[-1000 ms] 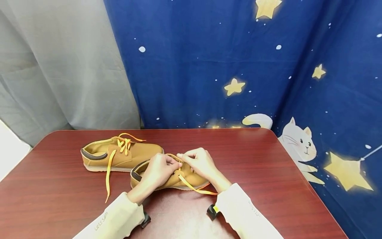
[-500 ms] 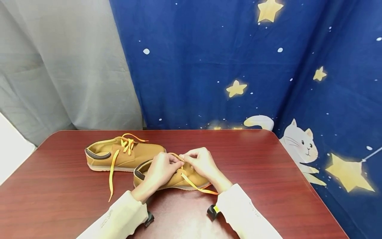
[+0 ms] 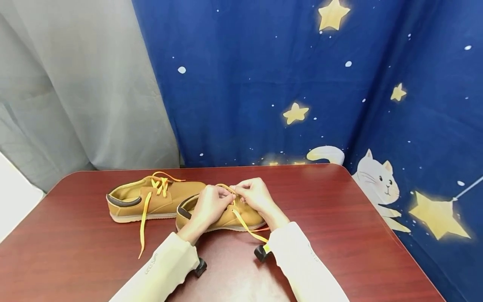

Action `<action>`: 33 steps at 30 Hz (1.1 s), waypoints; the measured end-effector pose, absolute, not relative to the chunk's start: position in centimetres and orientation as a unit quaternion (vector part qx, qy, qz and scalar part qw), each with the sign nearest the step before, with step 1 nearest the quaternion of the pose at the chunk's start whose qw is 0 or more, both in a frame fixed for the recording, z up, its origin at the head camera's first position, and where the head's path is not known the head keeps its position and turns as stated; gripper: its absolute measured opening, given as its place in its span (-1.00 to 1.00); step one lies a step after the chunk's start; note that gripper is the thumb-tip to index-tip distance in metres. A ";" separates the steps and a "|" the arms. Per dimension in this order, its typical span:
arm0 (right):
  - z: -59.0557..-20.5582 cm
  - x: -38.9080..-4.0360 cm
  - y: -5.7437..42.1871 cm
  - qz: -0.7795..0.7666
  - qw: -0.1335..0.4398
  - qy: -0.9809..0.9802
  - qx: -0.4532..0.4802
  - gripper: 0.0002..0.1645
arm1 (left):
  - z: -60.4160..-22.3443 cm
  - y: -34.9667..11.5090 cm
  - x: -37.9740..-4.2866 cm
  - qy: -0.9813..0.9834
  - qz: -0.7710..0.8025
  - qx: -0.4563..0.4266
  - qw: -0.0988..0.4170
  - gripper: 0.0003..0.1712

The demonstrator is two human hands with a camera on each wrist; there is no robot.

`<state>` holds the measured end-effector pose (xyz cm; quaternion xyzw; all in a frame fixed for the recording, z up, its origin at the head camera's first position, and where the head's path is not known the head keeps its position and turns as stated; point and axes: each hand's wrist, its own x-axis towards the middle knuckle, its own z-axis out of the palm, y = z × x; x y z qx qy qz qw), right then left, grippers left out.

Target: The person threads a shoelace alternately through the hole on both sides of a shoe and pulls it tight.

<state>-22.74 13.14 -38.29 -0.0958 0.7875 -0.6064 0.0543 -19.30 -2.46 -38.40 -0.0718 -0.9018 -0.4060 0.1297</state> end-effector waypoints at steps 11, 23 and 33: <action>-37.6 -23.4 13.1 -0.600 0.060 0.792 -0.096 -0.71 | -37.5 -3.0 -19.9 -0.904 -0.406 -0.085 0.100 -0.84; -37.6 -23.5 12.7 -0.595 0.029 0.797 -0.101 -0.66 | -33.9 -5.7 -18.7 -0.940 -0.313 -0.107 0.080 -0.66; -37.3 -23.3 12.5 -0.611 -0.012 0.785 -0.104 -0.64 | -34.5 -6.7 -19.5 -0.947 -0.264 -0.165 0.076 -0.68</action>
